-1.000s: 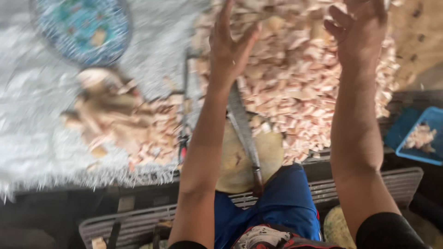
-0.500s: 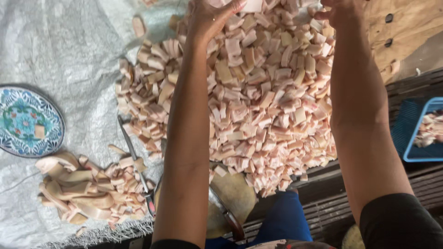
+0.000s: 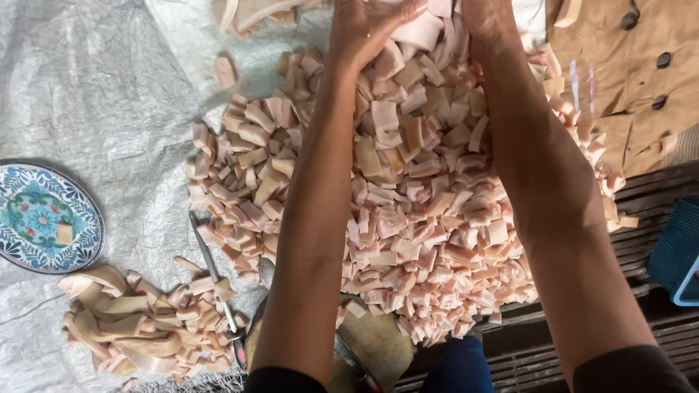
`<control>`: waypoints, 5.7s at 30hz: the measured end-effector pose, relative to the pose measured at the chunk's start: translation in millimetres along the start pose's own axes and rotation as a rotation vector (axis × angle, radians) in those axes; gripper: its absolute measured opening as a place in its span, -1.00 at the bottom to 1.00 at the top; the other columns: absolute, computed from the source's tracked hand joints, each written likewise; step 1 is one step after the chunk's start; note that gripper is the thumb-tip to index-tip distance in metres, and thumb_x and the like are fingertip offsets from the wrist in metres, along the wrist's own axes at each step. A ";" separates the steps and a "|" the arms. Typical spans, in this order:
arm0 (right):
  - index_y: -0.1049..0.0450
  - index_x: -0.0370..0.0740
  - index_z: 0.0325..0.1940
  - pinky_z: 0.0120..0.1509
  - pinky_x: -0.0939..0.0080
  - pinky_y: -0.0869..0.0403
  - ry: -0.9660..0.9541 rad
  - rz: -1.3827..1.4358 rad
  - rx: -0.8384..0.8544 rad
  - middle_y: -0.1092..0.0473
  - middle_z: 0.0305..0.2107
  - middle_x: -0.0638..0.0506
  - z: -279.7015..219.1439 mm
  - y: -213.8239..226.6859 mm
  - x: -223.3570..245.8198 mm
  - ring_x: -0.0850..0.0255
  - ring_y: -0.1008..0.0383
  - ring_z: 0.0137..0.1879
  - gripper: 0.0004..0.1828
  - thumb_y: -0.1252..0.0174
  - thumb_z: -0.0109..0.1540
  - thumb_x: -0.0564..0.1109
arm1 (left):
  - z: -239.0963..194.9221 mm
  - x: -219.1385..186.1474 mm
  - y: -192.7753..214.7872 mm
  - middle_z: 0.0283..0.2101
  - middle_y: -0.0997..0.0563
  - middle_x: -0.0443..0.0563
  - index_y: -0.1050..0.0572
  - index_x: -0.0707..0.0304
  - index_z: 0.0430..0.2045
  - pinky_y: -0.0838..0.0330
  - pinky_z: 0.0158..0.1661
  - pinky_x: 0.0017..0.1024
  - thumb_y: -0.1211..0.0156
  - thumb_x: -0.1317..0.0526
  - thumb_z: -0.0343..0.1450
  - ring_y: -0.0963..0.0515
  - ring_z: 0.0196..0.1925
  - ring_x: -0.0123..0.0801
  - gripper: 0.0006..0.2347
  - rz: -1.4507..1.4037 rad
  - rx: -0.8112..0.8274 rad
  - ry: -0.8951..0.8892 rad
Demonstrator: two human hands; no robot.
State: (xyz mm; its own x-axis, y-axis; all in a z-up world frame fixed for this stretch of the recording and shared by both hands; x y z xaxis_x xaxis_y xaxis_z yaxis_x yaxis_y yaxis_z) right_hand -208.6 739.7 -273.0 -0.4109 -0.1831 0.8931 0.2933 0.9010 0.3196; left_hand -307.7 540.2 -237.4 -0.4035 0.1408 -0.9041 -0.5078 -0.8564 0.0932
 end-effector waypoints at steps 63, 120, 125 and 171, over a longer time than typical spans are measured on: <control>-0.30 -0.22 0.45 0.58 0.02 -0.27 0.452 -0.724 0.888 -0.25 0.40 -0.22 -469.7 -674.0 91.2 -0.10 -0.33 0.49 -0.46 0.13 0.45 0.07 | -612.7 -304.7 404.9 0.56 0.04 0.51 -0.07 0.21 0.51 0.18 0.47 0.31 0.06 0.09 0.61 0.06 0.59 0.38 -0.47 1.003 -1.011 0.666; 0.24 0.07 0.65 0.03 -0.20 -0.59 0.144 -0.702 0.440 -0.06 0.51 -0.09 -557.0 -661.5 118.0 -0.14 -0.27 0.45 0.29 -0.40 0.07 0.35 | -710.1 -244.3 510.6 0.06 -0.58 0.34 -0.36 0.38 0.18 -0.33 0.17 -0.08 -0.26 0.20 0.33 -0.54 0.13 0.13 -0.50 0.432 -0.800 0.703; 0.19 -0.01 0.63 -0.03 -0.10 -0.61 0.137 -0.488 0.507 -0.04 0.48 -0.10 -575.4 -672.6 103.3 -0.08 -0.33 0.37 0.23 -0.41 0.08 0.23 | -690.8 -241.2 481.2 0.09 -0.56 0.27 -0.27 0.32 0.29 -0.46 0.12 -0.26 -0.24 0.37 0.20 -0.61 0.09 -0.06 -0.34 0.044 -0.680 0.509; -0.29 -0.31 0.13 -0.35 0.30 -0.47 0.229 0.258 0.069 -0.41 -0.41 0.04 -756.7 -206.7 -89.6 0.35 -0.44 -0.40 -0.80 -0.01 0.45 -0.18 | -639.9 -371.8 86.4 -0.08 -0.68 0.05 -0.50 0.32 0.11 -0.49 0.01 -0.42 -0.29 0.14 0.45 -0.64 -0.05 -0.34 -0.63 -0.018 0.333 0.485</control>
State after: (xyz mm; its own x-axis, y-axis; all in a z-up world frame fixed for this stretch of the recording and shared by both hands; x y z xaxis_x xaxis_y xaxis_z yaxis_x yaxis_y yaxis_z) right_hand 420.8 272.2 -179.6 -0.1244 -0.0220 0.9920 0.3003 0.9520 0.0588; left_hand 285.5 96.0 -160.1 -0.0380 -0.1562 -0.9870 -0.7546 -0.6431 0.1308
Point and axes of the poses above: each hand's wrist, its own z-axis towards the middle knuckle, its own y-axis out of the back of the hand, x = y × z, the point moved 10 cm from there along z, towards the middle knuckle
